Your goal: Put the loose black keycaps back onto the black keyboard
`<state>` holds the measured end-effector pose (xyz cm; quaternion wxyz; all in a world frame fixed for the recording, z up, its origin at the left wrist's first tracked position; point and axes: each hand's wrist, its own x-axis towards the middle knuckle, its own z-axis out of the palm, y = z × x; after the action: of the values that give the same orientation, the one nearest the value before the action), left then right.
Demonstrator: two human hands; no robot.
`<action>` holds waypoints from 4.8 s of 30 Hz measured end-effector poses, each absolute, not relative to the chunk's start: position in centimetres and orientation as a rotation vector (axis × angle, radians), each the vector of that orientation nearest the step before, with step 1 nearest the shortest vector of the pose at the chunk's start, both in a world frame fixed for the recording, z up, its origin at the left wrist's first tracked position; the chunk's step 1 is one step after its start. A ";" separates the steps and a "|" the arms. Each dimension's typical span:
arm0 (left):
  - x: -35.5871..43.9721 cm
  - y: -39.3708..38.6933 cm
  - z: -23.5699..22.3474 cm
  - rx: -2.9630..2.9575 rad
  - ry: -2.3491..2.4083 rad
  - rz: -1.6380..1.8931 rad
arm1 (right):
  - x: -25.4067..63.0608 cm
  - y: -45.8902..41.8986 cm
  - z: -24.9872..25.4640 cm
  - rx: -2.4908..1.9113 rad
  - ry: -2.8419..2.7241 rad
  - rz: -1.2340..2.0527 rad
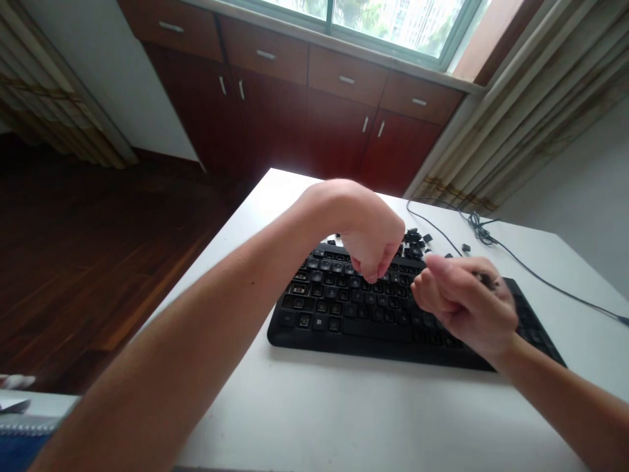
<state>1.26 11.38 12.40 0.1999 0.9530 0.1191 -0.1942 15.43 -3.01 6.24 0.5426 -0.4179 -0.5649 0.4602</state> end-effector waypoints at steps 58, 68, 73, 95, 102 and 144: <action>5.2 13.4 7.6 1.714 0.046 -0.068 | 22.5 -4.5 2.3 -1.307 -1.828 -0.098; 5.5 12.9 7.7 1.813 0.058 0.037 | 22.5 -4.4 2.7 -1.325 -1.844 -0.098; 5.5 12.9 7.6 1.798 0.074 -0.027 | 22.5 -4.3 2.6 -1.332 -1.834 -0.073; 4.8 14.5 6.8 1.932 0.260 -0.067 | 34.6 -3.8 3.1 -2.007 -1.277 -0.464; 4.7 14.6 6.8 2.039 0.283 -0.085 | 36.5 -3.1 1.1 -2.253 -1.429 -0.136; 1.9 18.3 7.2 2.148 0.701 0.252 | 37.2 -2.7 0.3 -2.369 -1.440 0.066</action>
<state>1.92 18.28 7.17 0.4207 0.8572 0.2796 0.1004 37.18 -2.72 0.29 0.1833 -0.8397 -0.5106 0.0234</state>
